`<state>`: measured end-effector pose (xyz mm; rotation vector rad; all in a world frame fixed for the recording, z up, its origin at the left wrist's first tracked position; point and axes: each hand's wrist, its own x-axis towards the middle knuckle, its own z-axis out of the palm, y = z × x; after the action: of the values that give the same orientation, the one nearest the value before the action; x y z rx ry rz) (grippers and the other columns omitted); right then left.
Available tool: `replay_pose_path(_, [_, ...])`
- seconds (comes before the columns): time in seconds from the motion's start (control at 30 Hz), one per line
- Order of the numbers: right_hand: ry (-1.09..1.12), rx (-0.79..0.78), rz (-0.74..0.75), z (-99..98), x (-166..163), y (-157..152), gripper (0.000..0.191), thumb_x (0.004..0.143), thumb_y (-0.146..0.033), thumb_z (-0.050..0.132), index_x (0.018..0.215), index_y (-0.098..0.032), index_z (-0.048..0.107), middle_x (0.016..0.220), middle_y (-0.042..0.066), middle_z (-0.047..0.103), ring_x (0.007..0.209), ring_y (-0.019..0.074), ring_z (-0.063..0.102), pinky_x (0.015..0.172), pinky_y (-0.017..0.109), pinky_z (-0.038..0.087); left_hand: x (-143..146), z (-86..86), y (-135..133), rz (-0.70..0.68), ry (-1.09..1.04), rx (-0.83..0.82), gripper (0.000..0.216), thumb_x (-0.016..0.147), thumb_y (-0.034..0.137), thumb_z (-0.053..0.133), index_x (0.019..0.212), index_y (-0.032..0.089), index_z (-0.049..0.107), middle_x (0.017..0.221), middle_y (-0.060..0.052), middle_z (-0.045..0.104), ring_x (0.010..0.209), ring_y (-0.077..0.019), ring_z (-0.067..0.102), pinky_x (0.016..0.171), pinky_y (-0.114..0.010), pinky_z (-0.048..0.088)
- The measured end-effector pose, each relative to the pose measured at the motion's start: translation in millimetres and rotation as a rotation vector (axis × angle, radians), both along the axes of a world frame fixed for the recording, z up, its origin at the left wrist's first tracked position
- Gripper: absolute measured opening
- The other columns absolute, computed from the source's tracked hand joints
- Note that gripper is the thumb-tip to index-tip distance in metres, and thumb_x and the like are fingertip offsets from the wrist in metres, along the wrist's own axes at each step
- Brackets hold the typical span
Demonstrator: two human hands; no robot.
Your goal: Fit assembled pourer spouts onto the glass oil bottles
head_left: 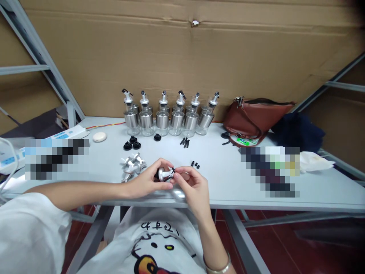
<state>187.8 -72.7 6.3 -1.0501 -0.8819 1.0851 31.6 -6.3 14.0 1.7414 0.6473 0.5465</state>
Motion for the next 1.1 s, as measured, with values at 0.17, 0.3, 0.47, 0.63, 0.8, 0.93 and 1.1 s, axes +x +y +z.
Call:
replay_pose_path(0.17, [-0.007,0.016,0.011,-0.8,1.8,1.1,0.015,0.072,-0.031,0.072,0.079,-0.019,0.065,0.060,-0.001,0.067,0.057,0.0133,0.064,0.062,0.025,0.053,-0.2,2.2,0.3,0.005,0.016,0.035,0.033,0.081,0.036,0.067,0.108,0.024,0.051,0.103,-0.001,0.048,0.095,-0.0164,0.050,0.074,-0.025,0.042])
replay_pose_path(0.3, [-0.022,0.034,0.017,-1.6,0.9,1.6,0.015,0.072,-0.031,0.071,0.078,-0.019,0.064,0.062,-0.001,0.067,0.058,0.0131,0.064,0.063,0.025,0.053,0.1,3.0,0.6,0.027,0.005,0.051,0.030,0.081,0.040,0.065,0.101,0.021,0.053,0.097,-0.001,0.051,0.091,-0.0162,0.050,0.076,-0.027,0.041])
replay_pose_path(0.47, [-0.110,0.053,0.036,-1.3,0.3,0.5,0.018,0.070,-0.029,0.072,0.085,-0.020,0.067,0.078,0.002,0.070,0.072,0.0151,0.065,0.069,0.027,0.053,0.7,4.6,0.4,0.066,-0.014,0.098,0.025,0.083,0.039,0.063,0.094,0.019,0.052,0.089,0.000,0.050,0.083,-0.0148,0.047,0.075,-0.027,0.039])
replay_pose_path(0.63, [-0.162,0.053,0.100,-1.4,4.2,0.5,0.020,0.073,-0.029,0.070,0.091,-0.021,0.070,0.082,0.003,0.070,0.078,0.0166,0.064,0.075,0.029,0.051,0.3,5.2,0.3,0.066,-0.043,0.060,0.029,0.079,0.039,0.066,0.084,0.019,0.045,0.083,0.002,0.047,0.074,-0.0125,0.043,0.068,-0.025,0.036])
replay_pose_path(0.8, [-0.218,0.114,0.099,-4.1,6.1,-0.7,0.016,0.077,-0.028,0.067,0.091,-0.022,0.072,0.085,0.003,0.068,0.079,0.0159,0.063,0.072,0.027,0.049,-1.0,3.9,0.4,0.024,-0.033,0.057,0.034,0.076,0.038,0.069,0.085,0.020,0.042,0.085,0.002,0.046,0.075,-0.0122,0.042,0.068,-0.025,0.035])
replay_pose_path(0.93, [-0.268,0.184,0.060,-5.9,5.2,-2.5,0.017,0.082,-0.026,0.063,0.096,-0.023,0.072,0.085,0.003,0.068,0.073,0.0142,0.063,0.070,0.027,0.049,-0.2,3.3,-0.3,0.015,-0.050,0.007,0.038,0.074,0.040,0.071,0.087,0.020,0.040,0.086,0.002,0.043,0.074,-0.0113,0.040,0.064,-0.023,0.035])
replay_pose_path(1.1, [-0.326,0.238,0.010,-4.6,4.9,-4.2,0.019,0.084,-0.024,0.061,0.098,-0.023,0.073,0.083,0.004,0.068,0.073,0.0151,0.062,0.067,0.027,0.049,1.2,3.1,-1.0,0.009,-0.065,-0.034,0.036,0.079,0.041,0.068,0.088,0.020,0.040,0.084,0.003,0.041,0.073,-0.0104,0.038,0.063,-0.023,0.034])
